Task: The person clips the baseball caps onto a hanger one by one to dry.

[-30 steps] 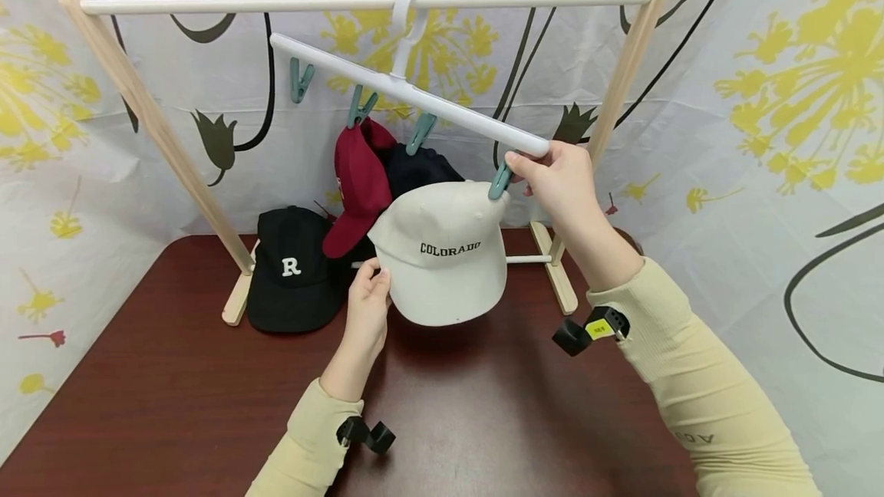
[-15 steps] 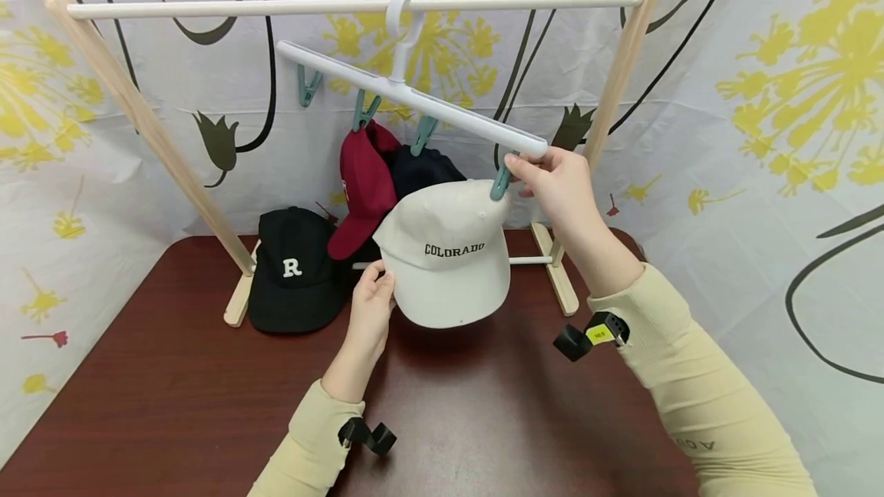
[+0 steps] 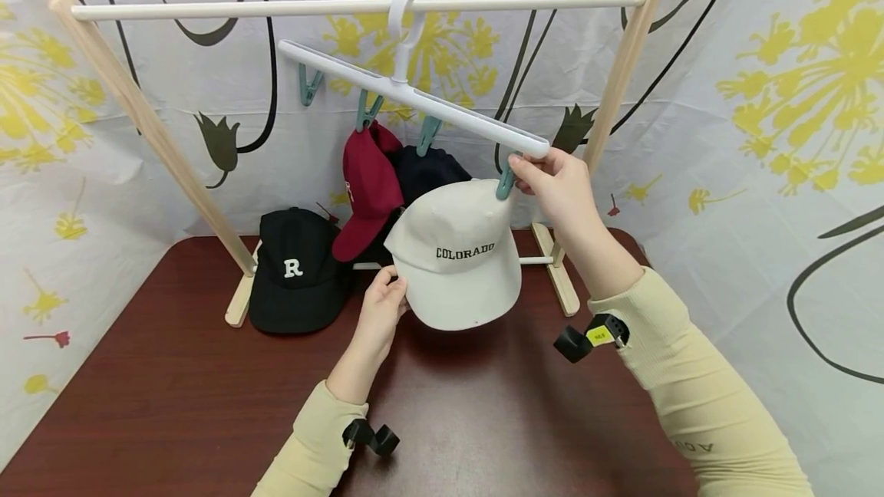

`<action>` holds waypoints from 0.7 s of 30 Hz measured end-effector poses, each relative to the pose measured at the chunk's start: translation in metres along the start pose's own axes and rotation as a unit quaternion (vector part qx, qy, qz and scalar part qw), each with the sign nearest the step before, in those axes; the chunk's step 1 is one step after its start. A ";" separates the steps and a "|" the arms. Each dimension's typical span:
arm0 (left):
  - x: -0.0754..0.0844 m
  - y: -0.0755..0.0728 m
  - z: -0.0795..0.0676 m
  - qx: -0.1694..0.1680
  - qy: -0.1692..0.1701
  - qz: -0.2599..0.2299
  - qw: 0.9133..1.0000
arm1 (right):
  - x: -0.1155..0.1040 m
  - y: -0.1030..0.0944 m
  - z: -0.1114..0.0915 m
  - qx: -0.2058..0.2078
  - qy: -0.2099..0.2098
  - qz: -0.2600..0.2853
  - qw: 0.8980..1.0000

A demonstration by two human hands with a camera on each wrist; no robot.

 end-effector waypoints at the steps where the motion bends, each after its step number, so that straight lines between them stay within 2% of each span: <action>1: -0.001 0.000 0.000 -0.006 -0.003 0.000 1.000 | 0.001 0.000 0.000 0.000 -0.001 0.000 1.000; 7: -0.004 0.001 0.001 -0.035 -0.019 0.011 0.999 | 0.004 -0.001 0.002 0.001 -0.005 0.005 1.000; 21: -0.009 0.000 0.001 -0.074 -0.020 0.033 0.996 | 0.009 -0.009 0.004 0.018 -0.012 -0.057 0.998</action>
Point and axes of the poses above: each hand's wrist, its own z-axis towards the middle knuckle, its own y-axis out of the palm, x = y × z, the point moved 1 cm from there along z, towards the middle knuckle
